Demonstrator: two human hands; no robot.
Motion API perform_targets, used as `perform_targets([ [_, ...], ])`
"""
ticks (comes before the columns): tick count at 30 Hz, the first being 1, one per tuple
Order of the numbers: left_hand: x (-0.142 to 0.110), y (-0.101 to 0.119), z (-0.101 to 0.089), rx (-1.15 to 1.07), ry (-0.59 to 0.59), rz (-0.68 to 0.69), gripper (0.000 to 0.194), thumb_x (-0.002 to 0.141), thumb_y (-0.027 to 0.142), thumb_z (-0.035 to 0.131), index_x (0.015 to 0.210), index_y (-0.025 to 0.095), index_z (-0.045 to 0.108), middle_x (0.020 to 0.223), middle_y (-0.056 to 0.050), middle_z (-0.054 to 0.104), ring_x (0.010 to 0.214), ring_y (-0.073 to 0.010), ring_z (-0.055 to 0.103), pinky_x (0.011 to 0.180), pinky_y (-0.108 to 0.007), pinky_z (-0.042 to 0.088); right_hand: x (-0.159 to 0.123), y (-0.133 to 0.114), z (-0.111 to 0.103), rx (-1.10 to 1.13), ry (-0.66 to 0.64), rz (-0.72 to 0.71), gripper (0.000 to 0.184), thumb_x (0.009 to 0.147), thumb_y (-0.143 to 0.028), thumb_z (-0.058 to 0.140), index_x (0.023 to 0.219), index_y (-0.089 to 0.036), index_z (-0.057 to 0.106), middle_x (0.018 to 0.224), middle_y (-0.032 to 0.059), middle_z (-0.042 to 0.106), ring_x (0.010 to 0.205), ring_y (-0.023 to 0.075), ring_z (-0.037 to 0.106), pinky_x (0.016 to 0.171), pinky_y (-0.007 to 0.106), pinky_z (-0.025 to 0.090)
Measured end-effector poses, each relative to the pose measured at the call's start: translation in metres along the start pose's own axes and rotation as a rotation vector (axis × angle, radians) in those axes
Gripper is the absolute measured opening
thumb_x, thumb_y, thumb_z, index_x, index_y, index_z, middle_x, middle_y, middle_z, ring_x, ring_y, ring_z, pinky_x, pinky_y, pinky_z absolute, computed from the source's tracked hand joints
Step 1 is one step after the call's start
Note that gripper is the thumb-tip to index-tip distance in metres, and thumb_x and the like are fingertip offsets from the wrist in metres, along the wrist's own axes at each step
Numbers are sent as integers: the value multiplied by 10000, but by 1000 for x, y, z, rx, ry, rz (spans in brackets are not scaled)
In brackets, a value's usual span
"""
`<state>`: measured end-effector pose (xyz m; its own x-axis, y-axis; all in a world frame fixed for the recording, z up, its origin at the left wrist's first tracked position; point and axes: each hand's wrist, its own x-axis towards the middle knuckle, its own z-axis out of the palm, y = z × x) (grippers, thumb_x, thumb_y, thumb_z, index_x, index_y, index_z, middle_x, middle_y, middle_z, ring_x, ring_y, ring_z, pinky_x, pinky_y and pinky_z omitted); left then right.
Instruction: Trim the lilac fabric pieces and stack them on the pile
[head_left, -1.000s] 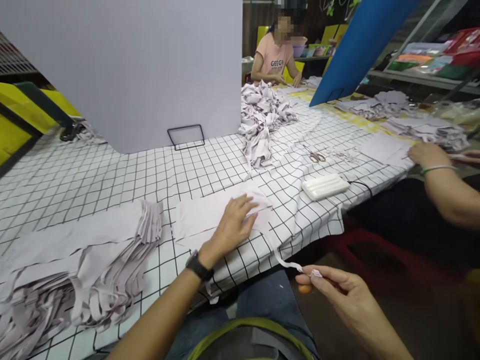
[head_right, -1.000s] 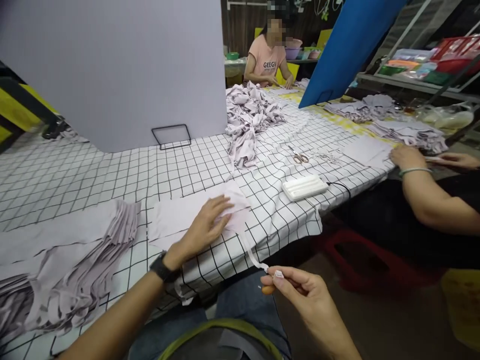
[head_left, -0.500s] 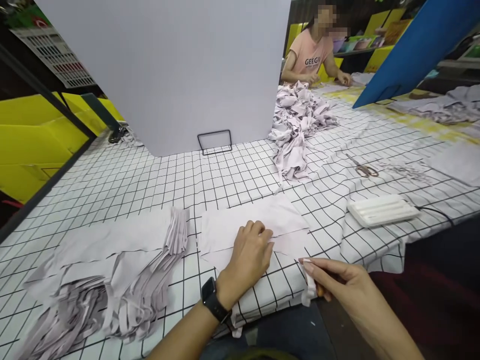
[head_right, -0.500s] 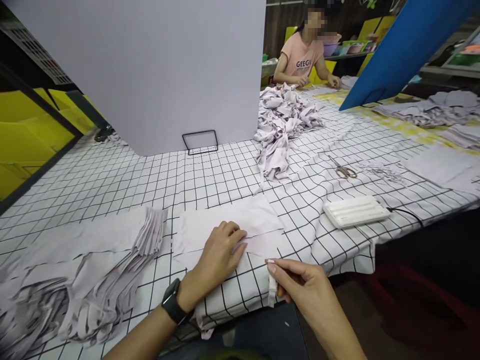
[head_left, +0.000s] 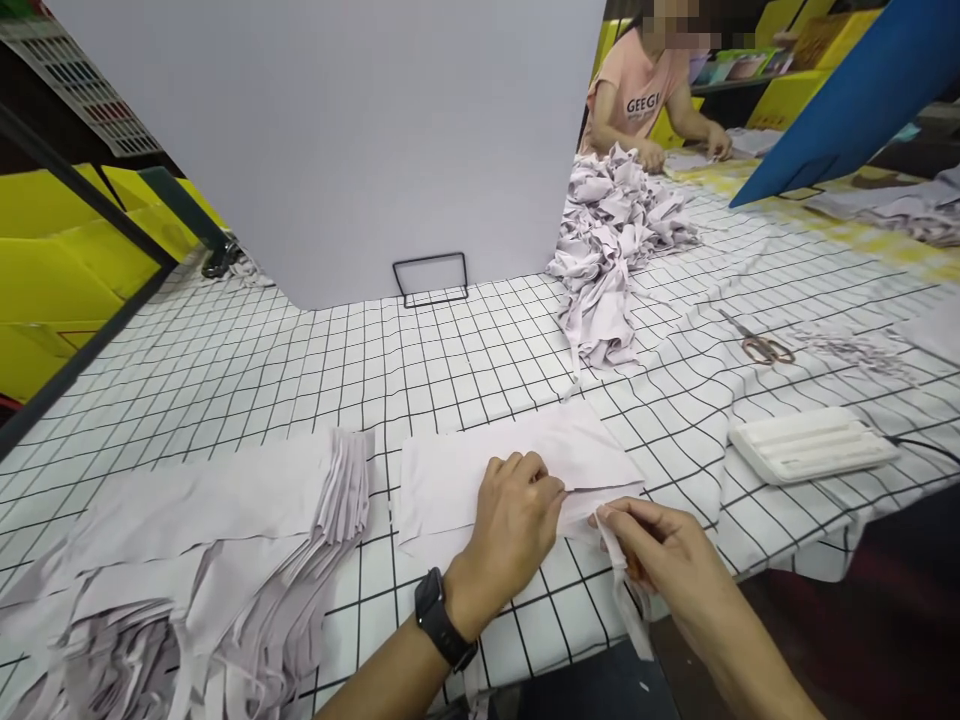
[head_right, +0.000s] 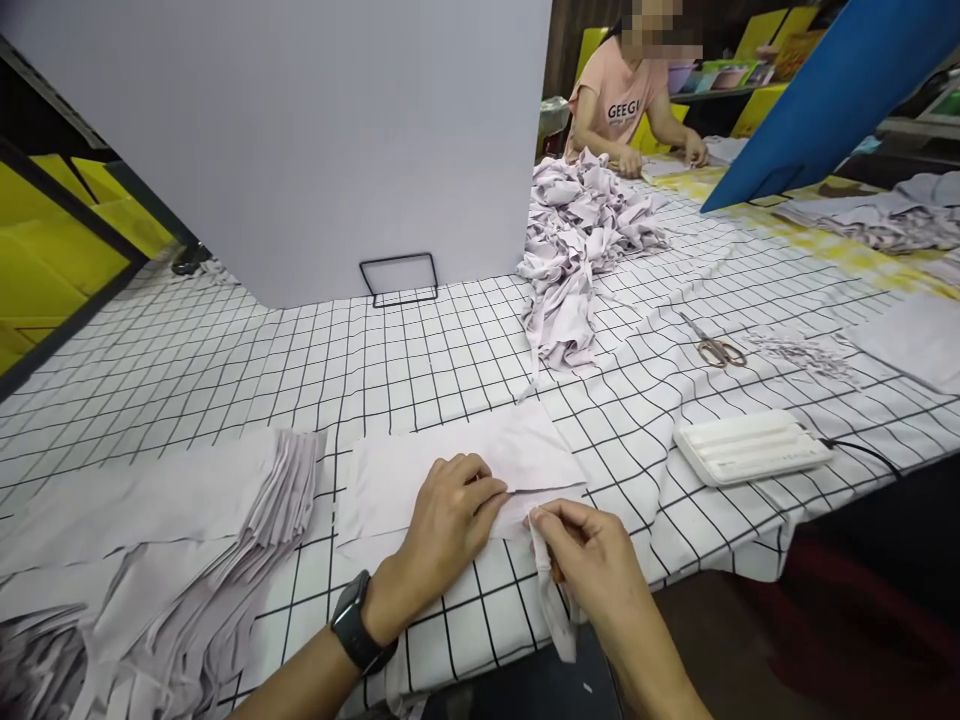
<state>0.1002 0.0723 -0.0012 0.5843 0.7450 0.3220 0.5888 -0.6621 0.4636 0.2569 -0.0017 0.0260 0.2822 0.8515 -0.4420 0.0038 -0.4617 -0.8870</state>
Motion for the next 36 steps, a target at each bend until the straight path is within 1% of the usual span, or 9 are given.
perform_targets([
  [6,1,2,5,-47,84,47,181,933,109,586,774,178,640,801,-13,628,761,-177,538,700,-371,382,23,8,8,-42,76,37,372,743,-458,717,517,-199,573,395,-50,428,371,96,376,394,228,308],
  [10,0,3,7,-11,120,96,200,942,96,556,763,175,598,784,-15,614,762,-182,518,712,-377,376,30,9,9,-3,65,54,379,730,-449,732,506,-202,552,395,-45,451,359,93,393,389,227,307],
  [17,3,5,6,75,128,169,228,913,62,560,712,169,550,736,-12,577,759,-183,505,720,-379,382,30,9,9,57,54,53,366,747,-454,719,534,-202,561,416,-53,418,385,94,370,399,234,292],
  [19,3,5,7,80,122,171,234,915,63,560,708,173,549,732,-13,576,762,-185,506,728,-382,383,29,8,10,66,38,47,376,746,-462,718,532,-207,544,426,-56,403,389,91,356,394,231,273],
  [23,2,5,9,62,143,146,229,945,86,545,735,176,565,748,-14,593,777,-185,511,754,-390,386,28,5,9,105,74,59,363,734,-453,717,537,-203,542,441,-59,393,385,77,314,379,223,235],
  [26,1,4,9,51,166,143,225,952,94,543,742,172,567,757,-10,598,780,-182,503,759,-387,381,28,4,8,93,69,73,336,708,-418,728,526,-194,555,438,-59,388,388,74,307,375,220,234],
  [30,2,4,8,61,161,158,234,939,86,555,721,172,556,742,-8,587,771,-181,495,756,-385,376,30,2,8,92,61,70,328,703,-418,735,529,-184,585,443,-56,393,396,76,314,382,223,240],
  [33,2,5,8,97,149,173,235,921,69,571,712,176,555,736,-13,578,767,-185,494,754,-388,375,30,2,9,89,48,68,358,717,-441,738,530,-193,560,447,-63,374,405,79,303,389,229,237],
  [36,2,5,10,129,140,200,238,903,56,588,701,176,549,743,-15,565,773,-188,485,767,-392,381,29,2,9,79,28,69,391,718,-462,738,530,-207,510,460,-80,317,415,72,251,396,232,210],
])
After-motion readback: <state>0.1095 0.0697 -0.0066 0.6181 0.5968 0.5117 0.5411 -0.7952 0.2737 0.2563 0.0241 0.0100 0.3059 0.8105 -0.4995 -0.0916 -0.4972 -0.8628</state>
